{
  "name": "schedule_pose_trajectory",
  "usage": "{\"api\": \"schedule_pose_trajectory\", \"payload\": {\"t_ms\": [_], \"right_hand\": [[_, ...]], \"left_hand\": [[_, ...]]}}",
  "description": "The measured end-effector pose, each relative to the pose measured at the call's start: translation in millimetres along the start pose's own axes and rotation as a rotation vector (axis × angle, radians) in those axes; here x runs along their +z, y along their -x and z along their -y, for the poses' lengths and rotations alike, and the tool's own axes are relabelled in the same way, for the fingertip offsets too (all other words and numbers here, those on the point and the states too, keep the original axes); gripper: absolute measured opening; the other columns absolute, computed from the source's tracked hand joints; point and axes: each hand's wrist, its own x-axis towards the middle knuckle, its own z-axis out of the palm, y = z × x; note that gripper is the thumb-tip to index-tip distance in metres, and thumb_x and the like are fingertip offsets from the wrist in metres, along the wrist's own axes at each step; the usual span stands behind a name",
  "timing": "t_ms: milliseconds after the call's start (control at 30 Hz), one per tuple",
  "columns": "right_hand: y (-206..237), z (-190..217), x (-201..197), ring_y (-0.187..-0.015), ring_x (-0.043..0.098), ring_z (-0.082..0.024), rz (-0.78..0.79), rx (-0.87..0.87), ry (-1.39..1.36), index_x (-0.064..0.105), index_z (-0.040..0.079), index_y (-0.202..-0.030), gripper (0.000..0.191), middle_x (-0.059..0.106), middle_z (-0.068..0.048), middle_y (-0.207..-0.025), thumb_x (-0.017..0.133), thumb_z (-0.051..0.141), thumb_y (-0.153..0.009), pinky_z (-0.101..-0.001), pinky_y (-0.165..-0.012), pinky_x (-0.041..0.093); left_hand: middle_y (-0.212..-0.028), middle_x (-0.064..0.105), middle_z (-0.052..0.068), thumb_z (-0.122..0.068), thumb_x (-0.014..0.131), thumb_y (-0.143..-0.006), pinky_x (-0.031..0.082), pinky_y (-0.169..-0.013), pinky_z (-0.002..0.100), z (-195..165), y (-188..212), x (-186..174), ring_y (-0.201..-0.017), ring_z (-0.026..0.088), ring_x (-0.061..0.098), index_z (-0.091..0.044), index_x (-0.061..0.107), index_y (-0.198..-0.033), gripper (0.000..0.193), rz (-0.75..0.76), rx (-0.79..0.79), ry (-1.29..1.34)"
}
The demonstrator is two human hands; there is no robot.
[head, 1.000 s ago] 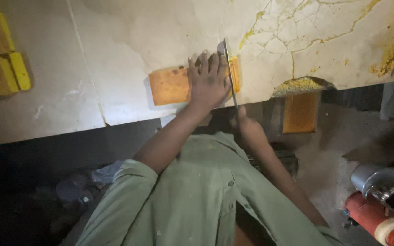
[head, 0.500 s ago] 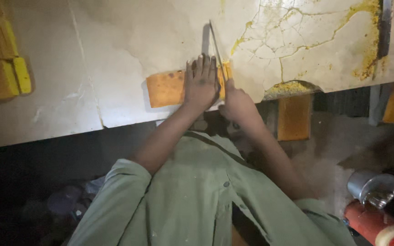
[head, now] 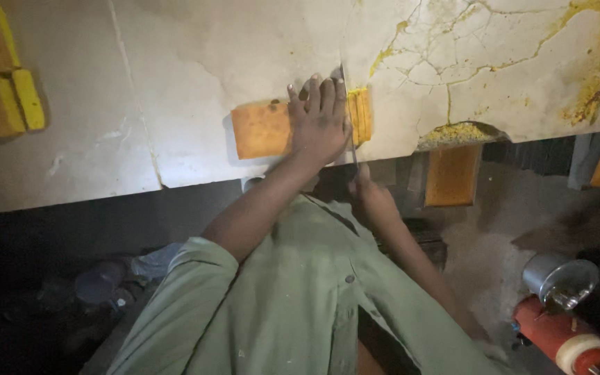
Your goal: The person uses a long knife to cut a large yellow block into smaller rectangular pieces on a white table. They repeatedly slice the block, reposition it, and stack the cut pieces to the side.
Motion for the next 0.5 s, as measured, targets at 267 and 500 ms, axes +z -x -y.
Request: {"api": "schedule_pose_trajectory", "payload": {"t_ms": [267, 500], "right_hand": [[-62.4, 100.8, -48.6, -0.094, 0.068, -0.05, -0.05, -0.188, 0.303, 0.031, -0.004, -0.144, 0.081, 0.069, -0.032, -0.098, 0.074, 0.01, -0.076, -0.0538, -0.082, 0.055], [65.6, 90.9, -60.1, -0.091, 0.067, -0.049, 0.163, -0.192, 0.226, 0.021, -0.003, -0.143, 0.092, 0.068, -0.029, -0.099, 0.079, 0.012, -0.074, -0.0529, -0.073, 0.055]], "left_hand": [[-0.166, 0.04, 0.025, -0.038, 0.051, -0.105, 0.011, -0.128, 0.066, 9.6, 9.1, 1.6, -0.158, 0.041, 0.029, 0.0, 0.035, -0.163, 0.071, -0.134, 0.037, -0.105], [-0.155, 0.043, 0.021, -0.039, 0.054, -0.095, 0.011, -0.115, 0.081, 11.0, 9.3, -4.9, -0.148, 0.047, 0.031, -0.004, 0.04, -0.155, 0.071, -0.083, -0.007, -0.027]]}}
